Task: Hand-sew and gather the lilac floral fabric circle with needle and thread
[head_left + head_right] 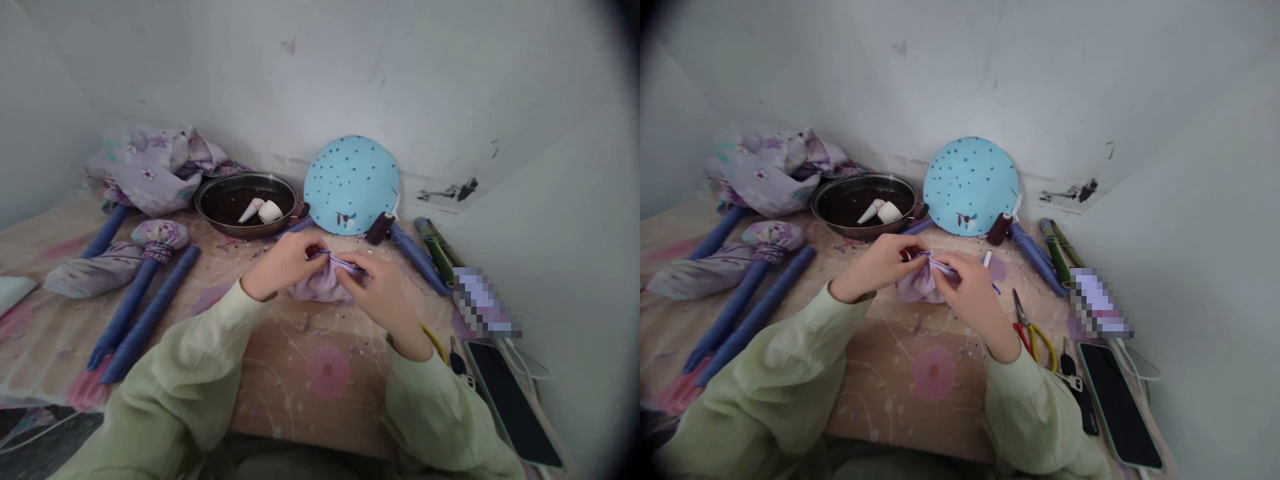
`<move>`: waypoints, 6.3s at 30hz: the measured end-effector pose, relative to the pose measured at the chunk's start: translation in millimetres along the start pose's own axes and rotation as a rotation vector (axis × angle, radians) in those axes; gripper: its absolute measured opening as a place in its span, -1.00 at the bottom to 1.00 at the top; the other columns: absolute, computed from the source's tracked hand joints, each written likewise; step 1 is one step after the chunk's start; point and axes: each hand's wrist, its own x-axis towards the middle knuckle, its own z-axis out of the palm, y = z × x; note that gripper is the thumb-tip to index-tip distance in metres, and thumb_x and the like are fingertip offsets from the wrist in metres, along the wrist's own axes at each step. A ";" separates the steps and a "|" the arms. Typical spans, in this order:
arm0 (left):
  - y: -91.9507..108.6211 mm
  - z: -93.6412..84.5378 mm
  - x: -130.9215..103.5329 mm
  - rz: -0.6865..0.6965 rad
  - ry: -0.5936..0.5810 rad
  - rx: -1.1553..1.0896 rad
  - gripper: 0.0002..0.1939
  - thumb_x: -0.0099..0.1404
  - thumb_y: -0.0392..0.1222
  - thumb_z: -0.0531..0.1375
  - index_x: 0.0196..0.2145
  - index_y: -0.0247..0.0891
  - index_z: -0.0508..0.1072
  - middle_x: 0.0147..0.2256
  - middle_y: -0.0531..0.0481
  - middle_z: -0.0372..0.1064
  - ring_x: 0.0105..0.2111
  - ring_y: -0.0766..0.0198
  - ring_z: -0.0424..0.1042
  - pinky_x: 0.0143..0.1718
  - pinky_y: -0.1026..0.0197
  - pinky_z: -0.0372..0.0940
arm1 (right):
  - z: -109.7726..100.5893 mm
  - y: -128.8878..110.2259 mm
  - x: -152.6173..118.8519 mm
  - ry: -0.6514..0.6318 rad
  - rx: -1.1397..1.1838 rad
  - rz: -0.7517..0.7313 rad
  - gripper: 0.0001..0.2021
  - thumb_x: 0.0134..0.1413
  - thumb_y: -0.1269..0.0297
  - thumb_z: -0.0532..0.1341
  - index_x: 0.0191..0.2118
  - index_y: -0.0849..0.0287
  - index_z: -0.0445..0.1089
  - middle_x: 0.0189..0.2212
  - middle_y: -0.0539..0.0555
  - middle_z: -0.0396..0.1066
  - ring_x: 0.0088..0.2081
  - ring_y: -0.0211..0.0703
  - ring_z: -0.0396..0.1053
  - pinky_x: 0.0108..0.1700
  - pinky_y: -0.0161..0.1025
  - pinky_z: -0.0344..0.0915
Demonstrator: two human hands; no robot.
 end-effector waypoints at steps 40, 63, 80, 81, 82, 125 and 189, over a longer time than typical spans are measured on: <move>-3.4 -7.7 -1.6 0.035 -0.095 -0.012 -0.82 0.16 -0.28 0.15 -0.29 -0.33 0.51 -0.39 -0.02 0.51 -0.49 0.36 0.40 -0.43 0.33 0.28 | 8.0 7.5 0.8 -0.017 0.104 -0.023 -0.87 0.10 0.37 0.16 -0.25 0.11 0.44 -0.29 0.06 0.49 -0.22 -0.13 0.41 -0.14 -0.14 0.31; -2.1 -8.3 -2.3 0.051 -0.094 -0.085 -0.82 0.22 -0.26 0.15 -0.25 -0.33 0.50 -0.34 -0.03 0.51 -0.44 0.36 0.41 -0.35 0.30 0.30 | 14.3 5.9 -0.3 0.082 0.229 0.113 -0.93 0.07 0.31 0.17 -0.33 0.14 0.39 -0.34 0.07 0.49 -0.27 -0.12 0.42 -0.18 -0.16 0.32; 4.1 -11.8 -4.5 0.090 -0.136 -0.100 -0.76 0.17 -0.25 0.18 -0.19 -0.32 0.50 -0.28 -0.04 0.52 -0.34 0.30 0.46 -0.31 0.30 0.32 | 21.3 4.9 -3.9 0.162 0.262 0.165 -0.93 0.06 0.28 0.19 -0.33 0.13 0.38 -0.35 0.05 0.48 -0.28 -0.13 0.42 -0.20 -0.18 0.32; 4.7 -12.5 -4.6 0.095 -0.148 -0.093 -0.75 0.16 -0.22 0.20 -0.19 -0.31 0.50 -0.26 -0.04 0.52 -0.32 0.29 0.46 -0.30 0.30 0.32 | 22.2 5.3 -4.2 0.168 0.269 0.172 -0.93 0.05 0.28 0.20 -0.33 0.13 0.37 -0.36 0.05 0.47 -0.28 -0.13 0.42 -0.20 -0.17 0.32; 5.0 -13.1 -4.7 0.100 -0.154 -0.090 -0.74 0.15 -0.20 0.21 -0.19 -0.31 0.50 -0.26 -0.04 0.52 -0.31 0.28 0.46 -0.30 0.30 0.32 | 22.9 5.9 -4.4 0.172 0.280 0.179 -0.93 0.04 0.28 0.20 -0.33 0.13 0.36 -0.37 0.05 0.46 -0.29 -0.13 0.42 -0.21 -0.17 0.32; 29.3 -17.6 -18.6 0.210 0.172 -0.122 -0.88 0.19 -0.18 0.22 -0.34 -0.30 0.44 -0.39 0.05 0.46 -0.39 0.37 0.40 -0.32 0.33 0.25 | -6.9 -8.1 -5.6 0.101 0.489 0.155 -0.88 0.06 0.26 0.23 -0.26 0.10 0.44 -0.30 0.02 0.51 -0.25 -0.16 0.43 -0.20 -0.19 0.36; 12.5 26.1 -49.2 0.130 -0.135 0.021 -0.88 0.02 -0.36 0.11 -0.42 -0.26 0.37 -0.42 0.02 0.42 -0.37 0.23 0.38 -0.22 0.16 0.22 | -73.3 189.8 53.0 0.021 -0.416 0.618 -0.68 0.19 0.22 0.15 0.02 0.23 0.28 -0.05 0.14 0.32 -0.11 -0.10 0.37 -0.12 -0.05 0.37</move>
